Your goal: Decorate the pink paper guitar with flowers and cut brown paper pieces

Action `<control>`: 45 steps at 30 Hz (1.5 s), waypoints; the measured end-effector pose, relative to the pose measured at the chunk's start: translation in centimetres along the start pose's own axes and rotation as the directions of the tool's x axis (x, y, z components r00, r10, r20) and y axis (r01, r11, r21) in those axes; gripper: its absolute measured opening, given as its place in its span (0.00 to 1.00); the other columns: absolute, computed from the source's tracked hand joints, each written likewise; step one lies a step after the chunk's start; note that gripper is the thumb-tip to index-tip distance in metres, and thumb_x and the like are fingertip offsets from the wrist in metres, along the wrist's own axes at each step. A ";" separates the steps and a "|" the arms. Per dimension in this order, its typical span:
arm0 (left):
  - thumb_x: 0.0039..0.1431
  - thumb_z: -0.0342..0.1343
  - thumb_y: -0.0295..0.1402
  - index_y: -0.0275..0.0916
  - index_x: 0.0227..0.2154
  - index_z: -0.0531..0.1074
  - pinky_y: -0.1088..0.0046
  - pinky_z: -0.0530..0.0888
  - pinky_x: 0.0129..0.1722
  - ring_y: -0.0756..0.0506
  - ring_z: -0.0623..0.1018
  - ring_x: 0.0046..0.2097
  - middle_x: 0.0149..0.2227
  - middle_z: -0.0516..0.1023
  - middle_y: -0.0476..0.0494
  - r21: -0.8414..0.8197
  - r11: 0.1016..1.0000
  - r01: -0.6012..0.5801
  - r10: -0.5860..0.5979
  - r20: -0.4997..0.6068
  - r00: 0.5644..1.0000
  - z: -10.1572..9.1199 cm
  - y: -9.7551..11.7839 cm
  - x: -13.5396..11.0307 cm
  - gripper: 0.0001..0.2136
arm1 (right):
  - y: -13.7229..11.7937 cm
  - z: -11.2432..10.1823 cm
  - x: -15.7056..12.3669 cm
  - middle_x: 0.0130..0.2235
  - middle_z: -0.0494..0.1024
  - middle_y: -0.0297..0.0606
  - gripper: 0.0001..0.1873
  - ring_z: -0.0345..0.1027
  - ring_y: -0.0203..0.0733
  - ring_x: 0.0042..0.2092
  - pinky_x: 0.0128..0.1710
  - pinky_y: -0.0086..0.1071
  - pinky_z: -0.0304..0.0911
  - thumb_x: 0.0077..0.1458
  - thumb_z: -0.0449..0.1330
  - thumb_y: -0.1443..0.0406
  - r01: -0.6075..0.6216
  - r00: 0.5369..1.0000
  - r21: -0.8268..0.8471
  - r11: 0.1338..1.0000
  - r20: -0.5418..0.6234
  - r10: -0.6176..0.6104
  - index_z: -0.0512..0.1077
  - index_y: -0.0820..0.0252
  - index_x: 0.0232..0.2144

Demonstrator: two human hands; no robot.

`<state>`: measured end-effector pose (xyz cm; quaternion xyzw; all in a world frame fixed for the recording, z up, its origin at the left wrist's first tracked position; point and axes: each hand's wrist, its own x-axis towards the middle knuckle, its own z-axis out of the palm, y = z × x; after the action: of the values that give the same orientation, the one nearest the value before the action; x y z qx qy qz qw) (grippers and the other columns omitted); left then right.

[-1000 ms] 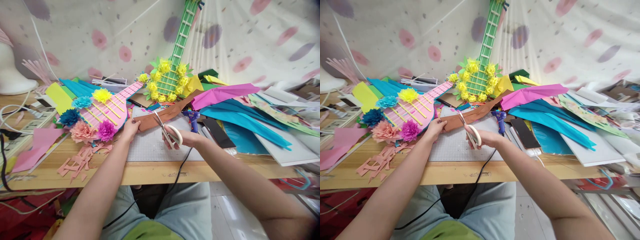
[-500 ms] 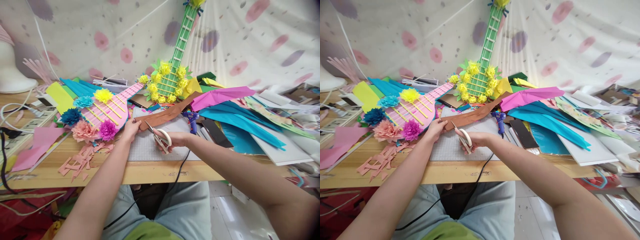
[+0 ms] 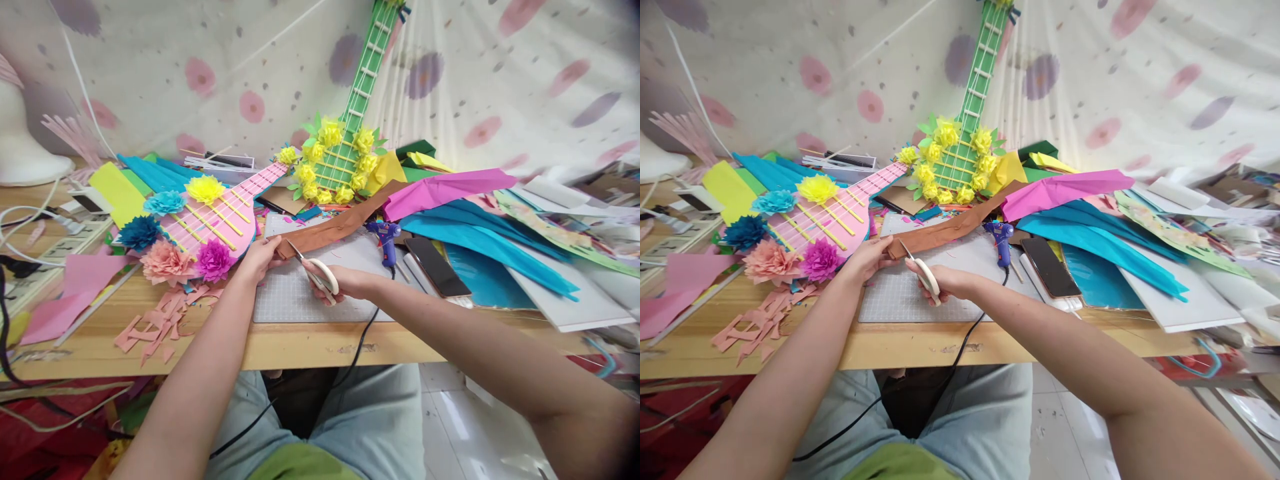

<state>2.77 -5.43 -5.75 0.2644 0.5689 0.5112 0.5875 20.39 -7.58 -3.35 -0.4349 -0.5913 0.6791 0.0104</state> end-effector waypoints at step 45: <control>0.49 0.53 0.14 0.31 0.27 0.69 0.79 0.74 0.24 0.52 0.74 0.24 0.24 0.75 0.46 -0.060 0.995 0.082 -0.081 0.012 0.997 -0.7 0.2 0.4 0.07 | -0.2 -0.1 1.6 0.16 0.60 0.28 0.30 0.53 0.27 0.16 0.12 0.22 0.38 0.47 0.51 0.38 0.020 0.998 -0.002 1.000 -0.061 -0.020 0.57 0.60 0.22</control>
<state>1.92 -5.15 -5.89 0.2257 0.5609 0.5024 0.6181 19.39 -6.61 -4.09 -0.4495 -0.5955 0.6649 0.0351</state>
